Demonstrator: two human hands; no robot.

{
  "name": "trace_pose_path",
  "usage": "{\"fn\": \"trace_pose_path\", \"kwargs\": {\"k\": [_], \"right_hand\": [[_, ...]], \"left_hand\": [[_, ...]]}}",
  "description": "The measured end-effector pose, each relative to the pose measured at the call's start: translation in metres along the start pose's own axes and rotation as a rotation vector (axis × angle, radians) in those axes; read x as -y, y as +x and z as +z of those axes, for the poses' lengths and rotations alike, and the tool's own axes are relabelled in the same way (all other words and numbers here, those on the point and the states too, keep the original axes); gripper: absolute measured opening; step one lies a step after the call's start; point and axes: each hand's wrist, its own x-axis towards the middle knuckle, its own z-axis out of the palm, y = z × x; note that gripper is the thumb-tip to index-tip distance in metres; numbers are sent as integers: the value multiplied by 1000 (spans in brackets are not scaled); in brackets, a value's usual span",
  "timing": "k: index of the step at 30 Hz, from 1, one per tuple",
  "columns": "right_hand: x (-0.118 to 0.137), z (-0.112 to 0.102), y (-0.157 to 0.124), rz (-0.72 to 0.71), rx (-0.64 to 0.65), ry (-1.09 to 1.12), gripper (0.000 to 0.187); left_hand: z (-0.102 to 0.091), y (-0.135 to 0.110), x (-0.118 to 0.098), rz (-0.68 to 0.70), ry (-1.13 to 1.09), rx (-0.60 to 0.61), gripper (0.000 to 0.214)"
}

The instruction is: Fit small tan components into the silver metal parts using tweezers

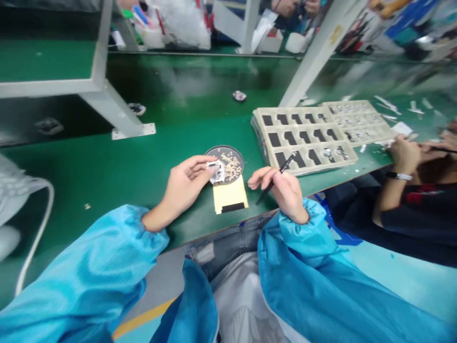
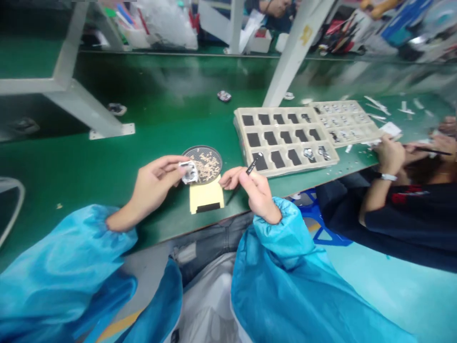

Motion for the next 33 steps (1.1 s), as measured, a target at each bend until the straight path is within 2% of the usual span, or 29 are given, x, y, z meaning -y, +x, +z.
{"fn": "trace_pose_path", "kwargs": {"k": [2, 3, 5, 6, 7, 8, 10, 13, 17, 21, 24, 27, 29, 33], "right_hand": [[14, -27, 6, -19, -85, -75, 39], [22, -46, 11, -39, -170, -152, 37], [37, -89, 24, -83, -387, -431, 31], [44, -112, 30, -81, -500, -626, 29], [49, -135, 35, -32, -554, -832, 27], [52, -155, 38, 54, -577, -1023, 25], [53, -185, 40, 310, -513, -1274, 24], [46, -204, 32, 569, -387, -1362, 24], [40, -202, 20, 621, -372, -1441, 29], [46, -200, 23, 629, -348, -1440, 19], [53, -188, 27, 427, -444, -1286, 20], [56, -155, 29, 162, -403, -925, 30], [55, -122, 28, 97, -315, -713, 30], [46, -53, 23, 29, -164, -527, 21]], "left_hand": [[0, 1, 2, 0, -51, 10, 44], [0, 2, 2, 4, -72, 9, 48], [2, 3, 0, 11, -64, -13, 53], [3, 2, -2, 7, -31, -23, 52], [4, 2, -5, -1, 11, -27, 47], [5, 1, -8, -11, 51, -28, 41], [6, -2, -13, -35, 101, -19, 31], [7, -4, -15, -58, 110, 0, 29], [7, -3, -11, -71, 123, 16, 28], [7, -3, -13, -83, 81, 11, 25], [8, -4, -17, -110, 48, 28, 28], [8, -4, -18, -123, 17, 57, 34], [7, -4, -16, -113, -5, 65, 34], [6, -5, -11, -88, -74, 74, 34]]}}
